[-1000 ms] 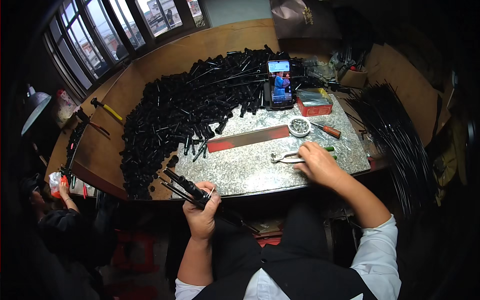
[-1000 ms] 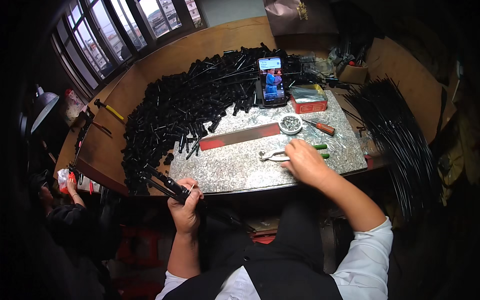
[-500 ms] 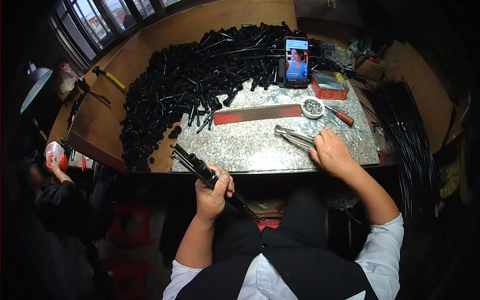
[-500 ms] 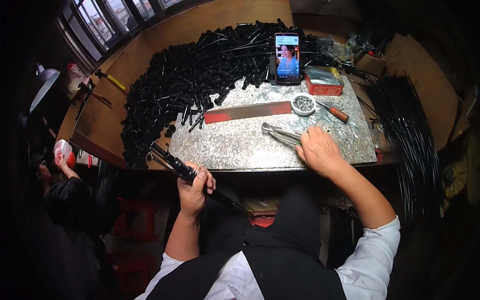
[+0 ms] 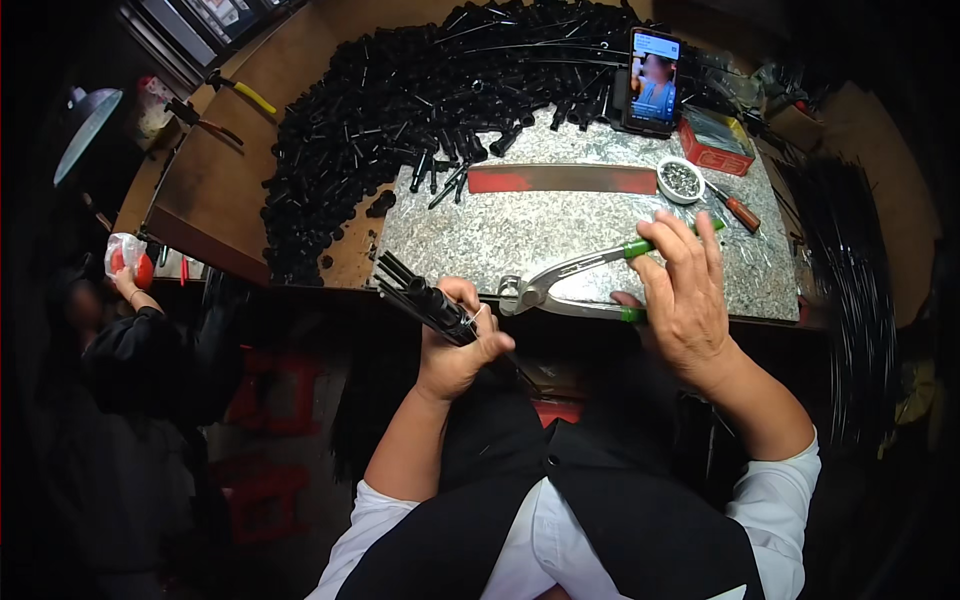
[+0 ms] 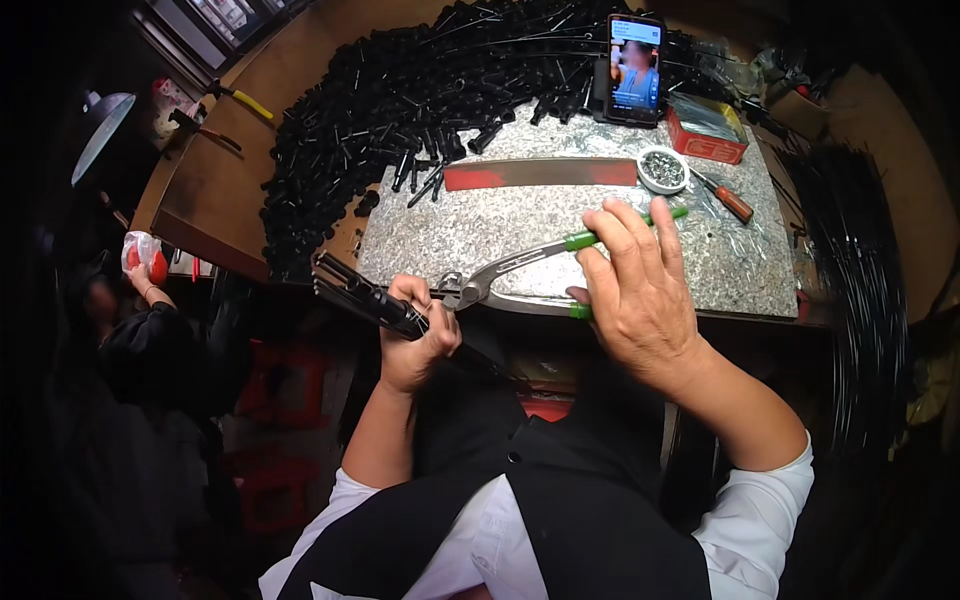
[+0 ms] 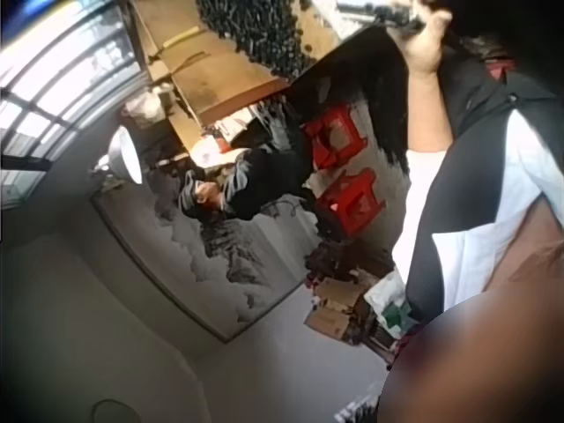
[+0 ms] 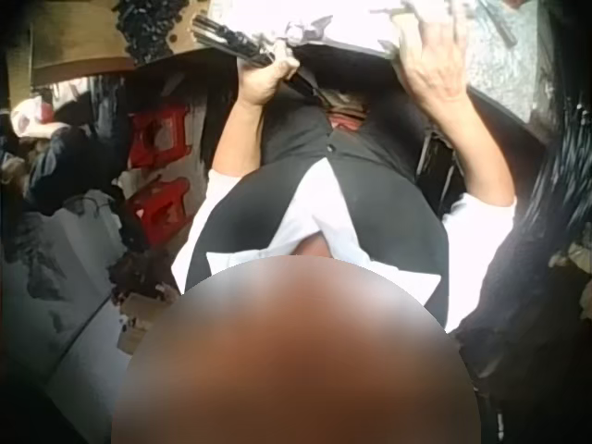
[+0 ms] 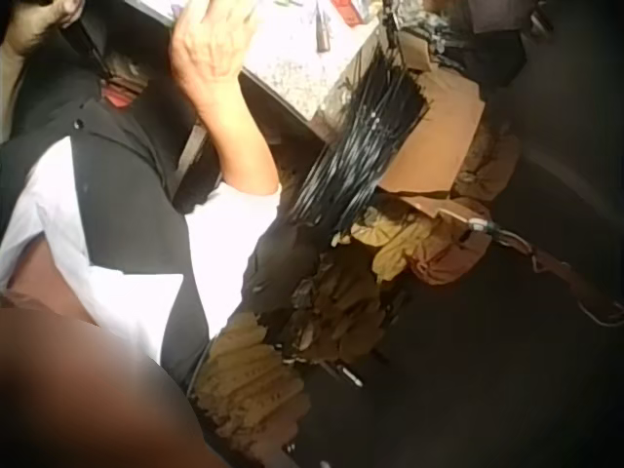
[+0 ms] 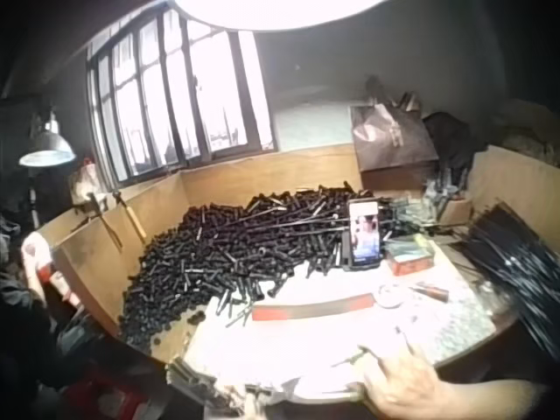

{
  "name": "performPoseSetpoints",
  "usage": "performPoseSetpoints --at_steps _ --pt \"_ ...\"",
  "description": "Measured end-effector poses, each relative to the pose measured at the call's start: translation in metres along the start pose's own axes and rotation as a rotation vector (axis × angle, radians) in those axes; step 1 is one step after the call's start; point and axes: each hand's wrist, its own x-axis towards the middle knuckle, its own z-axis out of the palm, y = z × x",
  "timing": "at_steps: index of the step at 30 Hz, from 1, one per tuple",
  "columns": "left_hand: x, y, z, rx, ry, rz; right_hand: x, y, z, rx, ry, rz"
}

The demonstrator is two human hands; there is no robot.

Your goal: The recorder bundles black plastic rods into a plastic hub and uses pliers to crimp or secure them.

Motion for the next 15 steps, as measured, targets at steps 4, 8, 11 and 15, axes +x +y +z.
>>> performPoseSetpoints --at_steps 4,8,11,15 --pt "-0.001 0.008 0.002 -0.245 -0.003 -0.148 0.002 -0.002 0.004 -0.285 0.086 -0.118" --pt "0.001 0.004 0.012 -0.232 0.080 -0.121 0.002 -0.010 0.005 -0.306 0.071 -0.192" --pt "-0.003 -0.003 0.004 -0.084 0.105 -0.185 0.003 -0.014 -0.001 -0.280 0.039 -0.196" --pt "-0.007 -0.008 0.002 0.045 0.180 -0.167 -0.001 -0.017 -0.003 -0.171 -0.113 -0.168"
